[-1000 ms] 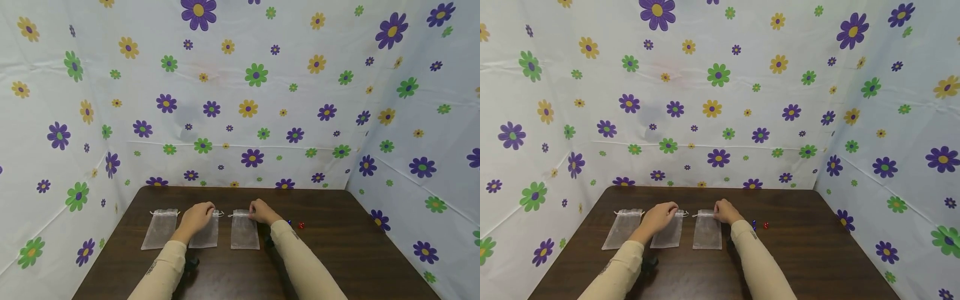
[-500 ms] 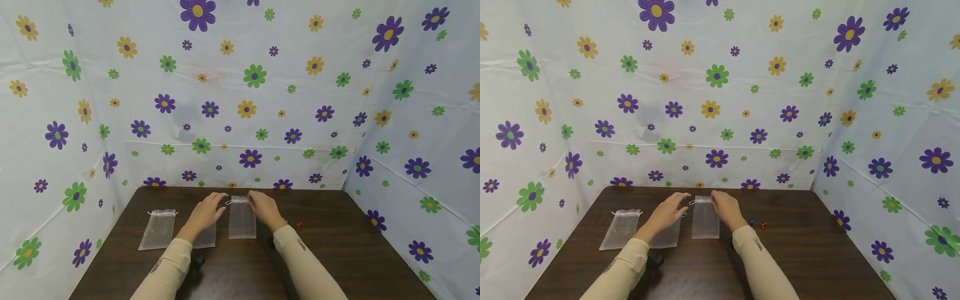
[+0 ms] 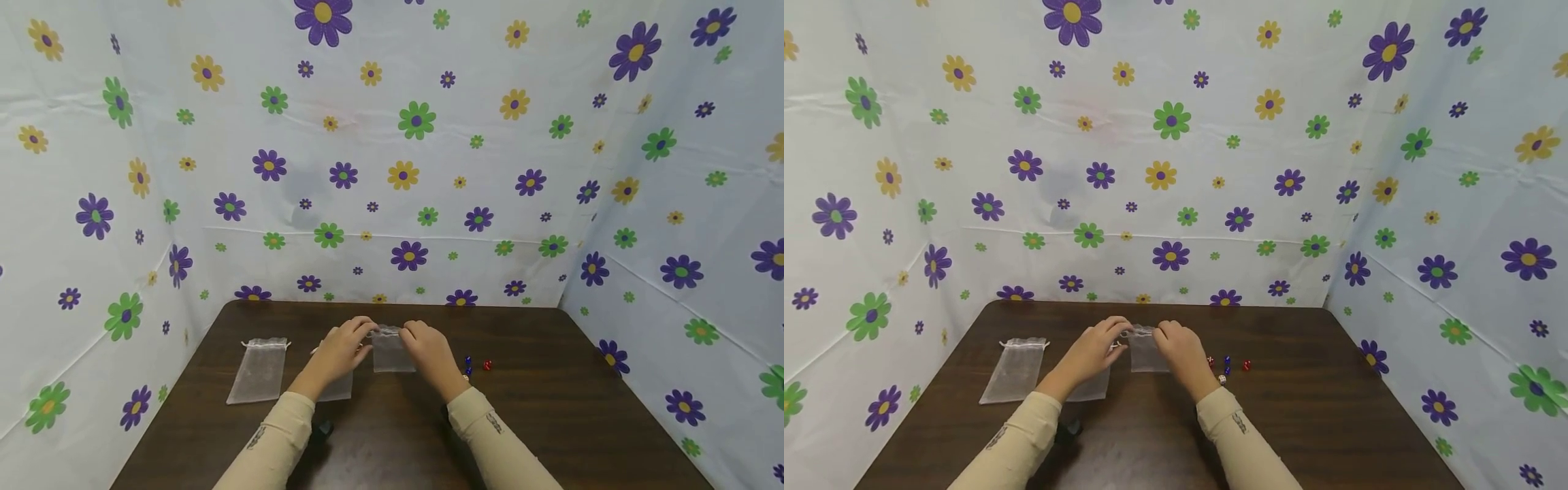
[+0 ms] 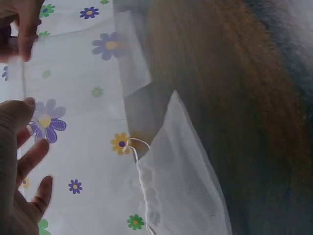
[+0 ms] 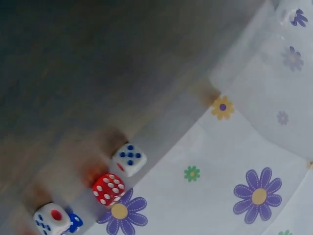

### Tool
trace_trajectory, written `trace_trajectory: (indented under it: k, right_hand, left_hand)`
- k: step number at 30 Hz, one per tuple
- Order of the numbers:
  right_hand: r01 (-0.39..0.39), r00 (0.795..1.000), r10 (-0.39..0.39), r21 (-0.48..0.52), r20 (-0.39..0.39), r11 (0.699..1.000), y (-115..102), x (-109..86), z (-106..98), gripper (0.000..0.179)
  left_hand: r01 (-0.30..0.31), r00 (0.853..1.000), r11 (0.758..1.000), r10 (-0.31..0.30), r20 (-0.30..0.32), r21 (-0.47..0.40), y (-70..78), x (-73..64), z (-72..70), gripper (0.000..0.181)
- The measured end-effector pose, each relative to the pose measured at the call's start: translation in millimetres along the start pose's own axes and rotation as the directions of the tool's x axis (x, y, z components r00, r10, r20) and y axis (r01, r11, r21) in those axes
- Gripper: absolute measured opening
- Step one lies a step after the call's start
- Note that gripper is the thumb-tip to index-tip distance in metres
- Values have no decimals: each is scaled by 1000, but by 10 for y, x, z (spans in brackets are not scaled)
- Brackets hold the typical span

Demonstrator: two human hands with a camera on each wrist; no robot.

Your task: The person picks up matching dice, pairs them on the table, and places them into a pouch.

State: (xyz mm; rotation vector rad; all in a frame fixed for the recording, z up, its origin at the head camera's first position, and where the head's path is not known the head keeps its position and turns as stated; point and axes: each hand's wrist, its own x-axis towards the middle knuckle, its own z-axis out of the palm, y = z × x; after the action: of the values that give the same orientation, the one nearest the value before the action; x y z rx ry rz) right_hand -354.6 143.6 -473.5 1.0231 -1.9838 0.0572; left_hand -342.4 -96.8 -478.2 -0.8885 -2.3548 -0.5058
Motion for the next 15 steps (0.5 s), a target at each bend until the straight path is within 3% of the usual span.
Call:
trace_trajectory:
  k: [3,8,11,15]
  right_hand:
    - [19,999,-19,-7,-46,1000,-23,-20,-13,5]
    - [57,994,-60,-35,-89,998,-52,-61,-8,25]
    - [67,997,-68,-13,-36,998,-90,-114,12,19]
    - [49,995,-52,35,91,998,-174,-191,43,13]
  left_hand:
    - [-65,995,996,68,-68,54,-9,-9,3,40]
    - [-148,976,981,166,-144,127,-8,-16,-17,40]
    - [-172,975,976,188,-116,133,7,-44,-10,35]
    - [-147,989,979,147,6,141,41,-133,23,24]
